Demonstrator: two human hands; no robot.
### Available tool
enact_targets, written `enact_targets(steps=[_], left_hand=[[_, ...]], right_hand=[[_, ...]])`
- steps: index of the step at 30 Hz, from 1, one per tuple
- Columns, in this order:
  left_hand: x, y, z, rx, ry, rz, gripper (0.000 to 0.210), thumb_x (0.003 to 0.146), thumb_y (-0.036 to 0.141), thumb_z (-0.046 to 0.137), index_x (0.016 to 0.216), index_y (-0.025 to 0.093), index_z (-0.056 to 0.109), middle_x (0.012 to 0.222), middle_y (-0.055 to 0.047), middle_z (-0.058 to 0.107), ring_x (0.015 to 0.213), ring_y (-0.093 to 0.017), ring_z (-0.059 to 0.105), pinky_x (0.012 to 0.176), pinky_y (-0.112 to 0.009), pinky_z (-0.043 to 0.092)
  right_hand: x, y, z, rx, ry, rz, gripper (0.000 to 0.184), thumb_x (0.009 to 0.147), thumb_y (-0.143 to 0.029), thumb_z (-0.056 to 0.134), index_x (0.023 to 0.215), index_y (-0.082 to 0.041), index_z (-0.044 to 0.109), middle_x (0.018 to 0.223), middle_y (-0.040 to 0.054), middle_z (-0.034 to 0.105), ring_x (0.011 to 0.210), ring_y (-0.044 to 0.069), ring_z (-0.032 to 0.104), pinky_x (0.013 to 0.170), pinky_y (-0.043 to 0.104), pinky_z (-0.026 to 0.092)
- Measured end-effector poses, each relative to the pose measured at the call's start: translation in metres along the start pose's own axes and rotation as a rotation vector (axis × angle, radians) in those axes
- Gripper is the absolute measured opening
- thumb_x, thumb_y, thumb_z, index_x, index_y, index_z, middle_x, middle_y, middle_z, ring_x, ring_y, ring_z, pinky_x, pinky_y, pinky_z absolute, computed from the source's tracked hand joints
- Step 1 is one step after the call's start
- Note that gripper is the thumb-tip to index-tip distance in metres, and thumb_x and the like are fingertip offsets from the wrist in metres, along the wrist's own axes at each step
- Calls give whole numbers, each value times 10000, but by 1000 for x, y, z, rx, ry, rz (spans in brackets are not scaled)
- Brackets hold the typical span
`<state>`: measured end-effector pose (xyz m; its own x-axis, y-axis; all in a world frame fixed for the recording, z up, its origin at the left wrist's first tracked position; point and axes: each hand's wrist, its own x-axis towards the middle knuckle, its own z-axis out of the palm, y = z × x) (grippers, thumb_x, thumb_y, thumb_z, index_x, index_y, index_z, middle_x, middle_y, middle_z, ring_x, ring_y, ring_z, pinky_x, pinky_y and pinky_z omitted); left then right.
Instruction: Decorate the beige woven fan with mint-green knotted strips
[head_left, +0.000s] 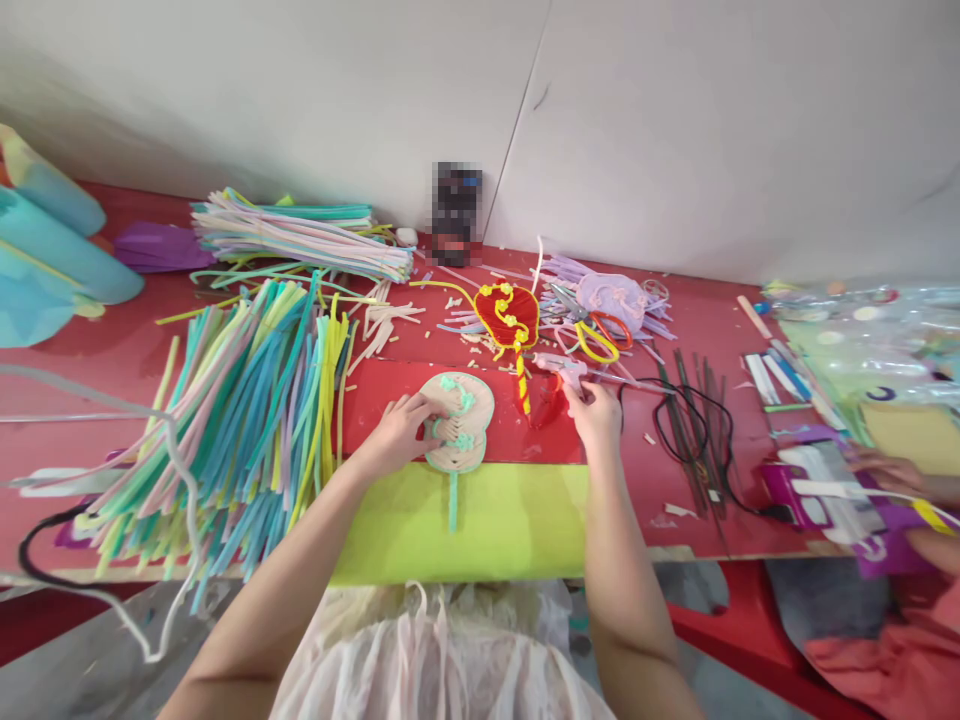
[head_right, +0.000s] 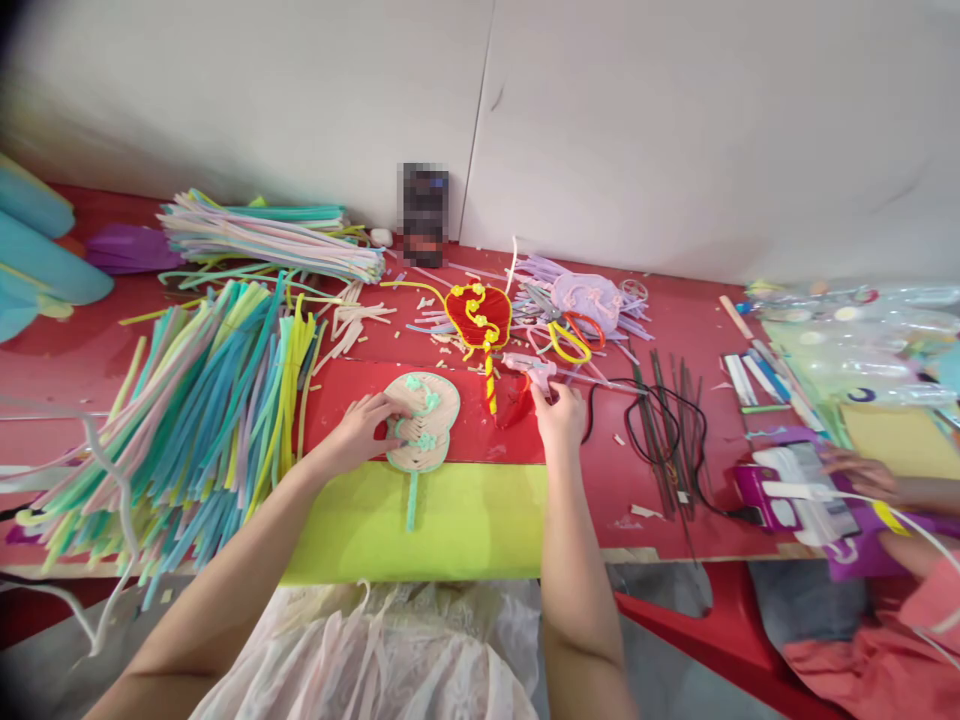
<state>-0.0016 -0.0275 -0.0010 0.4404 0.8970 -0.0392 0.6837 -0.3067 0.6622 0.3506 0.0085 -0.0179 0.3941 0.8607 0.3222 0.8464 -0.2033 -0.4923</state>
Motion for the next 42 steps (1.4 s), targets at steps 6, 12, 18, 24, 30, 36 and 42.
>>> enact_targets(steps=[6,12,18,24,30,36,42], left_hand=[[0,-1,1,16,4,3,338,758,326,673,1081,270,590,1119,-18,579,978,-221,535,917,-392,368],[0,-2,1,18,5,0,332,757,331,668,1076,272,594,1118,-22,581,969,-222,535,902,-389,379],[1,-2,2,24,12,13,341,746,311,681,1071,269,586,1108,-18,581,978,-217,539,923,-392,370],[1,-3,2,23,6,20,346,737,292,685,1066,270,582,1103,-14,581,978,-214,539,944,-398,361],[1,-4,3,24,0,13,338,730,300,680,1052,266,583,1112,-20,578,992,-221,544,978,-416,346],[1,-2,2,24,-2,9,351,734,307,678,1070,273,582,1125,-24,574,997,-230,546,984,-429,340],[0,-1,1,19,1,10,345,736,301,679,1066,263,587,1099,-26,579,984,-223,541,948,-403,365]], right_hand=[[-1,6,5,17,-63,15,552,768,-642,503,869,-140,708,788,103,635,704,200,553,691,312,424],[-2,4,0,140,-56,40,604,775,-670,474,909,-131,710,787,88,613,624,162,539,626,284,430],[-5,9,-11,148,6,2,571,783,-651,492,902,-133,704,755,77,609,636,164,519,642,284,428],[-21,23,-34,51,64,-37,478,828,-570,502,913,-141,695,740,66,593,677,177,511,680,301,422],[-41,7,-60,-5,165,-113,428,859,-516,494,941,-140,682,776,82,581,742,197,532,738,327,437],[-55,-24,-72,96,106,-138,371,860,-492,513,1004,-182,658,808,71,569,753,202,545,723,343,458],[-52,-26,-78,18,155,-154,382,869,-498,498,985,-174,661,821,86,577,796,219,541,762,347,443]])
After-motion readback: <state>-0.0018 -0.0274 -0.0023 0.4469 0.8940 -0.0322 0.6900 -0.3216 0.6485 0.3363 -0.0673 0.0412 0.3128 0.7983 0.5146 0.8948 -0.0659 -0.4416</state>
